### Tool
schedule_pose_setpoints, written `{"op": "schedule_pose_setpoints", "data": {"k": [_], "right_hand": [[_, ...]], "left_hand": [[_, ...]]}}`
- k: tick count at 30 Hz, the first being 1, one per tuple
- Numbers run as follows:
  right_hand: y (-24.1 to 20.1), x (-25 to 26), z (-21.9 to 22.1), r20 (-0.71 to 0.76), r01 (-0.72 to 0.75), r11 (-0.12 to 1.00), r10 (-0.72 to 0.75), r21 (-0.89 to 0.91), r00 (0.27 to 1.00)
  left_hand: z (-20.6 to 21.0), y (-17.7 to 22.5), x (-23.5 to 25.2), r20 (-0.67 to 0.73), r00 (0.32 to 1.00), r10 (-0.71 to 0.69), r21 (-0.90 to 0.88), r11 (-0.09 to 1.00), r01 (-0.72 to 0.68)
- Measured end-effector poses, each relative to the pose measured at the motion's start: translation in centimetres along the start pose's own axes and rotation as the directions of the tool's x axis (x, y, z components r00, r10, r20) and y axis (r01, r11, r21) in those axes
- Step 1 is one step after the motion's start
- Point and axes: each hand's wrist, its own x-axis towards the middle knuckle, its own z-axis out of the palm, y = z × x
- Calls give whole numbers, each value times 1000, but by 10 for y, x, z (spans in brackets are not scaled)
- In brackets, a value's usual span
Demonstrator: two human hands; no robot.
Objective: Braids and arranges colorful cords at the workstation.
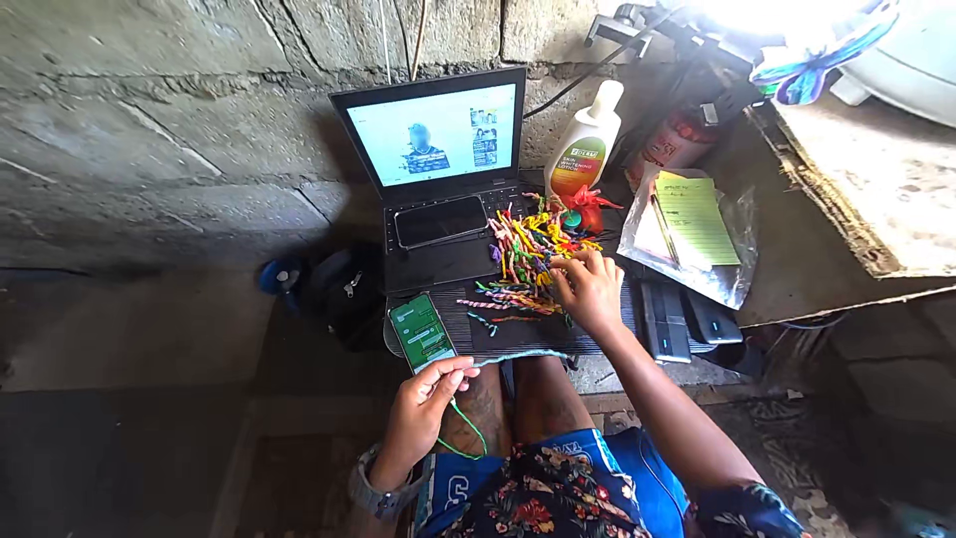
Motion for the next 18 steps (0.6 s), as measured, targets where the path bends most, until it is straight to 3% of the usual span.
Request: {"op": "schedule_pose_setpoints", "data": {"k": [5, 11, 15, 18], "right_hand": [[3, 27, 14, 4, 22, 999, -22, -31, 1000], [-12, 76, 33, 109, 97, 991, -86, -96, 990], [-21, 95, 40, 279, 1, 993, 32, -118, 960], [-20, 97, 32, 209, -95, 995, 83, 44, 974]], "left_hand": [[6, -3, -11, -2, 994, -110, -89, 990, 109], [18, -5, 1, 134, 988, -74, -58, 995, 82], [22, 0, 8, 168, 986, 19, -11, 1000, -18], [19, -1, 6, 144, 989, 34, -16, 999, -32]]}}
